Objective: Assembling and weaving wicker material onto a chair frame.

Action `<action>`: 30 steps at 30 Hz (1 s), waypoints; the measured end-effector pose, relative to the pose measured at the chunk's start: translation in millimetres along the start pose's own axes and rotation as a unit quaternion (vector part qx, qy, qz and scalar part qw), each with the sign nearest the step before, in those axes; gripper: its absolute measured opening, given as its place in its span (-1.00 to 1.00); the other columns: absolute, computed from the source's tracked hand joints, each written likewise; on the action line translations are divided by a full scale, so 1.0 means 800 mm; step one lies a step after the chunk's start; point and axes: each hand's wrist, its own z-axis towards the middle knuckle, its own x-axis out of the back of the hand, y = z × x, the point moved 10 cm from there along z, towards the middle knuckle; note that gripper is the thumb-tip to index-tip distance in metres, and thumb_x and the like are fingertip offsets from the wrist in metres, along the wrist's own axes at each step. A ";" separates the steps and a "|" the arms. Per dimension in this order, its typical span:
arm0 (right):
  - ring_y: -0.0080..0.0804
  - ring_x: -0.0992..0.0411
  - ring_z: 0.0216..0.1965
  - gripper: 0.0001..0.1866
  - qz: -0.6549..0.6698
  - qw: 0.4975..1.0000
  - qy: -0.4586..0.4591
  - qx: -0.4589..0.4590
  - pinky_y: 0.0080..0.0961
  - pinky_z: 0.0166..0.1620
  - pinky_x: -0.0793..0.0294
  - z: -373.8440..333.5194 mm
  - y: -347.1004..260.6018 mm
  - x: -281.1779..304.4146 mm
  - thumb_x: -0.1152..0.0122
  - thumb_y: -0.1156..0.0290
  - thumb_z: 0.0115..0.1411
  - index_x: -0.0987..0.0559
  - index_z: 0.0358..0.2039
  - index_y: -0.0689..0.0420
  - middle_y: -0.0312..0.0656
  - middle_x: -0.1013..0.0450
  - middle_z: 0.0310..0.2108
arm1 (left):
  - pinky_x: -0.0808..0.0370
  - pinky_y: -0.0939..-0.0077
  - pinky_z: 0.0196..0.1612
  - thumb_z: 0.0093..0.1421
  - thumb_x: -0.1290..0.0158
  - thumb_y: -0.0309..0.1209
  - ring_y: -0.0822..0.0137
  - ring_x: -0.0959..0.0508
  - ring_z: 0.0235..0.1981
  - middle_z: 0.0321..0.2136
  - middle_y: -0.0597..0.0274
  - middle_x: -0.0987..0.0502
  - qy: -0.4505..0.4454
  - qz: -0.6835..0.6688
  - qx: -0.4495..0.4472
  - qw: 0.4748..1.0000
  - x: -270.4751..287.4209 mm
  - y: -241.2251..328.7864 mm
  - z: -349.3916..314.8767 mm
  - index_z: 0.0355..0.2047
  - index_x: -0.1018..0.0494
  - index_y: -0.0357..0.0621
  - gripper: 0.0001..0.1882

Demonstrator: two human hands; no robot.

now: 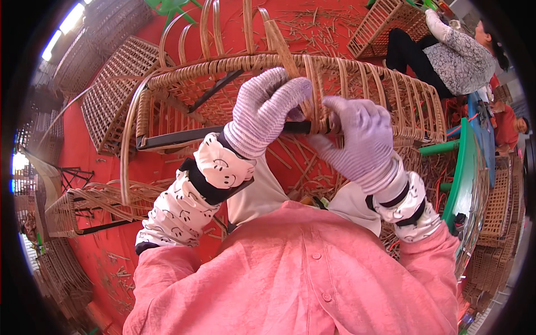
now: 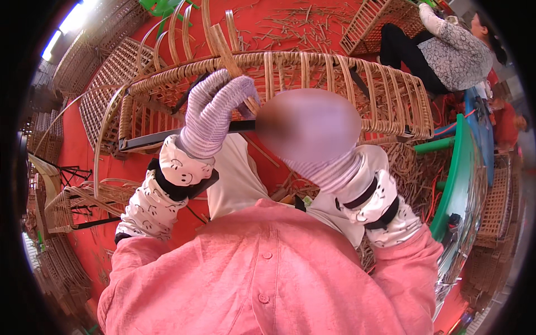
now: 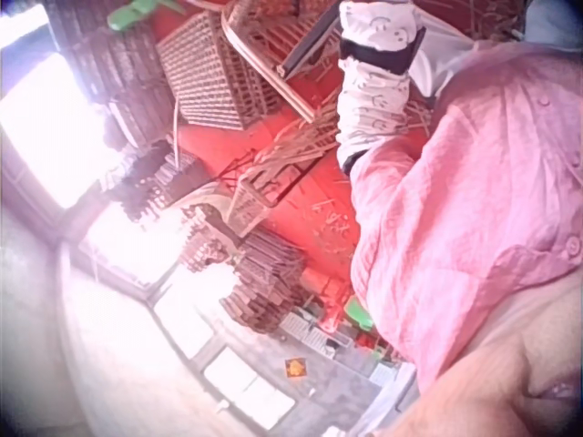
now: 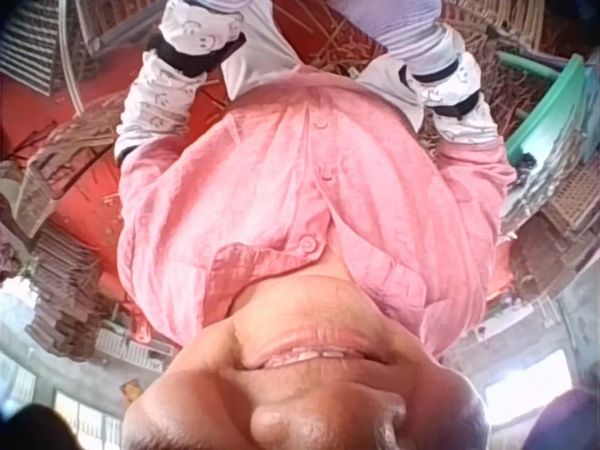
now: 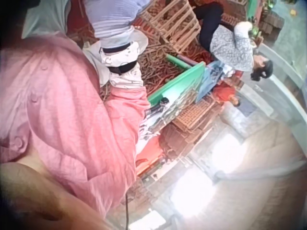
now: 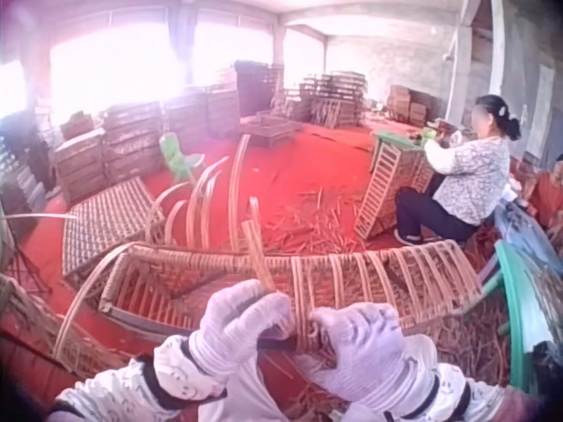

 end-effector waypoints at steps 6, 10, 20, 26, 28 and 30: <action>-0.27 -0.30 -0.13 -0.41 0.044 0.998 0.054 0.009 -0.14 0.09 -0.05 -0.009 0.004 -0.021 -0.35 0.15 -0.22 -0.42 -0.11 -0.06 -0.28 -0.36 -0.31 | -0.49 0.54 -0.43 0.19 0.00 -0.43 0.37 -0.54 -0.48 -0.46 0.15 -0.54 -0.029 0.008 -0.006 1.000 -0.010 0.000 0.000 -0.34 -0.48 -0.31 -0.83; -0.28 -0.34 -0.20 -0.57 0.094 0.995 0.027 -0.024 -0.17 0.01 -0.15 -0.009 0.009 -0.033 -0.27 0.33 -0.23 -0.49 -0.23 -0.06 -0.29 -0.35 -0.34 | -0.47 0.60 -0.38 0.18 -0.01 -0.44 0.43 -0.52 -0.47 -0.49 0.21 -0.52 -0.032 -0.002 -0.037 0.999 -0.014 0.005 -0.013 -0.36 -0.48 -0.32 -0.83; -0.23 -0.44 -0.33 -0.67 0.217 0.971 -0.059 0.085 -0.35 -0.36 -0.46 -0.001 0.015 -0.029 -0.25 0.29 -0.07 -0.52 -0.23 -0.03 -0.22 -0.40 -0.33 | -0.48 0.33 -0.19 -0.01 -0.18 -0.43 0.19 -0.54 -0.27 -0.34 0.22 -0.54 -0.199 0.398 -0.325 0.835 -0.071 0.005 -0.107 -0.35 -0.49 -0.13 -0.81; -0.26 -0.45 -0.38 -0.64 0.145 0.985 -0.069 0.063 -0.34 -0.41 -0.45 0.002 0.006 -0.045 -0.29 0.10 -0.09 -0.51 -0.27 -0.06 -0.25 -0.36 -0.40 | -0.41 0.25 -0.06 -0.04 -0.18 -0.40 0.19 -0.49 -0.16 -0.29 0.26 -0.53 -0.221 0.482 -0.306 0.791 -0.060 -0.028 -0.104 -0.32 -0.49 -0.07 -0.77; -0.27 -0.45 -0.40 -0.65 0.114 0.990 -0.061 0.059 -0.32 -0.43 -0.44 0.001 0.004 -0.050 -0.29 0.06 -0.10 -0.50 -0.32 -0.07 -0.25 -0.34 -0.43 | -0.41 0.26 -0.09 -0.04 -0.18 -0.37 0.21 -0.49 -0.14 -0.27 0.27 -0.53 -0.187 0.531 -0.291 0.773 -0.051 -0.030 -0.097 -0.35 -0.50 -0.06 -0.79; -0.28 -0.44 -0.46 -0.69 0.025 0.995 -0.074 0.056 -0.29 -0.48 -0.42 0.000 0.010 -0.048 -0.27 0.02 -0.09 -0.47 -0.43 -0.08 -0.26 -0.33 -0.47 | -0.43 0.29 -0.17 -0.02 -0.17 -0.34 0.20 -0.52 -0.20 -0.33 0.25 -0.54 -0.189 0.513 -0.293 0.784 -0.060 -0.007 -0.088 -0.39 -0.50 -0.06 -0.83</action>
